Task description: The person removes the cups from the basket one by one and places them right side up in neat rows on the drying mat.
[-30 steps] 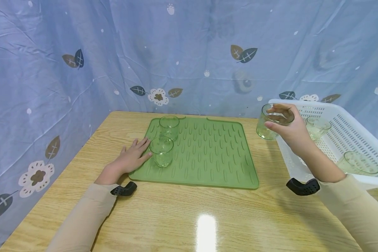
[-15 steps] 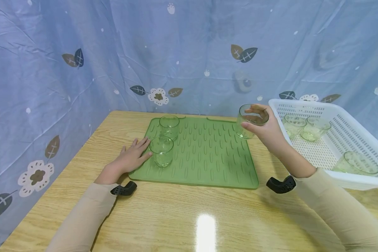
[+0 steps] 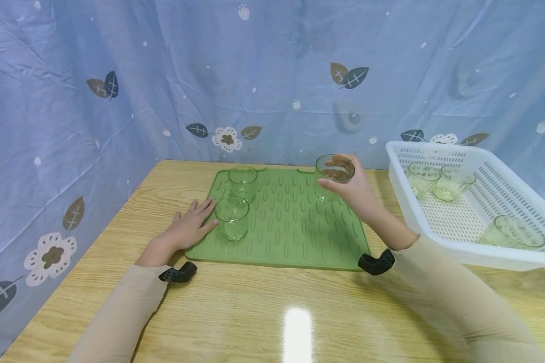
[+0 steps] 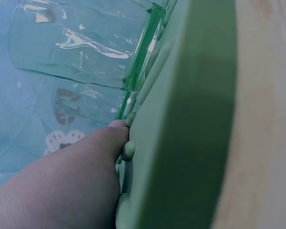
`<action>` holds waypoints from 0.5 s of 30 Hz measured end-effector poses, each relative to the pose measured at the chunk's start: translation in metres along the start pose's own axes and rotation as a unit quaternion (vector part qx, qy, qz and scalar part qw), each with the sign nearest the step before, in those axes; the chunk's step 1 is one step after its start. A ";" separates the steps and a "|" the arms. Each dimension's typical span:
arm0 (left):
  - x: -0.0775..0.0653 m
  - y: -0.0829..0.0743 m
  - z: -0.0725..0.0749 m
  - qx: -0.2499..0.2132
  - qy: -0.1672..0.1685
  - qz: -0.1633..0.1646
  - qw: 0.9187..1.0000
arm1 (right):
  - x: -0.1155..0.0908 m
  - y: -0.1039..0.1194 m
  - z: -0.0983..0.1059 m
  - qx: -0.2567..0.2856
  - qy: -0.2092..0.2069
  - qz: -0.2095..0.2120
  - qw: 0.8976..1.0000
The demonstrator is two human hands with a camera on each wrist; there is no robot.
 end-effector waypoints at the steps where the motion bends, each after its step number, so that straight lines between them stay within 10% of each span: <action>1: 0.000 0.000 0.000 0.000 0.000 -0.001 1.000 | 0.002 -0.001 -0.002 0.005 0.001 0.000 1.000; 15: -0.001 0.000 0.000 0.003 0.000 0.002 1.000 | 0.023 -0.007 -0.032 0.042 0.015 -0.011 0.999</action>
Point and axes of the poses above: each hand's wrist, its own x-axis towards the middle knuckle, its own z-axis out of the back of the hand, y = z × x, the point moved 6 cm from there along x, towards the middle knuckle, and after that the axes turned 13 degrees about -x, right-handed, at the moved point
